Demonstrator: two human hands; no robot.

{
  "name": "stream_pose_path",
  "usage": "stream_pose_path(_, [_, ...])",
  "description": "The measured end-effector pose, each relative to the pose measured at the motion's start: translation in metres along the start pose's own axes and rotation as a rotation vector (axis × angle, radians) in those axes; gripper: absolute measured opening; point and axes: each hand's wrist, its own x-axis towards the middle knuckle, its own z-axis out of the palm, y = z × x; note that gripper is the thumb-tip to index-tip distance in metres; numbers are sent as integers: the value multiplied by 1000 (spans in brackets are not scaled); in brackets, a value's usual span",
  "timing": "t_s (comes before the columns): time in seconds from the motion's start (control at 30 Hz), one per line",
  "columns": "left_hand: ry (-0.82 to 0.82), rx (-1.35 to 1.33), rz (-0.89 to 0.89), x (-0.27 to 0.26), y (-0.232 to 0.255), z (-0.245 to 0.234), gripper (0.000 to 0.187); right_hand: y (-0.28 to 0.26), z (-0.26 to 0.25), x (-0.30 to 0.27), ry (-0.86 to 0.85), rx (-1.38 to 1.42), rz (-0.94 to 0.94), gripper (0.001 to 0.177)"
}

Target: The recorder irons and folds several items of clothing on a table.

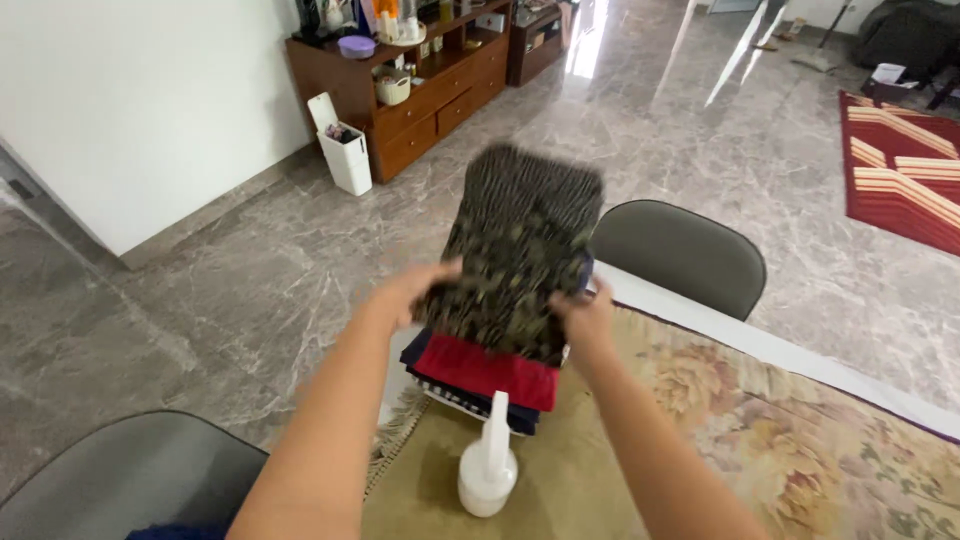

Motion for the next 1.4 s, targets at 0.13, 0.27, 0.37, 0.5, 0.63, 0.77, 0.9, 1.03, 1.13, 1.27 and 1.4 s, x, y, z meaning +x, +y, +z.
stream_pose_path(0.13, [232,211,-118,12,-76,-12,48,107,1,-21,18,-341,-4,62])
stream_pose_path(0.27, [166,65,188,43,-109,-14,48,100,-6,-43,93,-327,-155,41])
stream_pose_path(0.37, [136,72,226,31,-100,-12,50,96,-5,-64,124,-297,-336,31])
stream_pose_path(0.5, [120,85,246,32,-110,-15,54,100,-8,-88,181,-429,-374,13])
stream_pose_path(0.63, [308,193,201,6,-108,-11,49,96,-27,-74,84,-520,-264,10])
stream_pose_path(0.77, [470,111,337,-12,-149,-29,31,42,-51,-81,-57,-398,-226,12])
stream_pose_path(0.9, [488,27,333,-121,-170,-22,11,-20,-41,-133,-235,-265,-406,17])
stream_pose_path(1.03, [455,-125,421,-200,-265,-42,8,-30,0,-237,-556,-111,-453,9])
stream_pose_path(1.13, [670,-67,297,-284,-328,-50,7,11,32,-303,-894,-231,-410,9])
stream_pose_path(1.27, [878,-188,237,-356,-453,-92,8,110,73,-372,-1211,-508,-257,15])
stream_pose_path(1.4, [1084,277,-4,-413,-511,-89,18,224,92,-414,-1278,-651,-669,11])
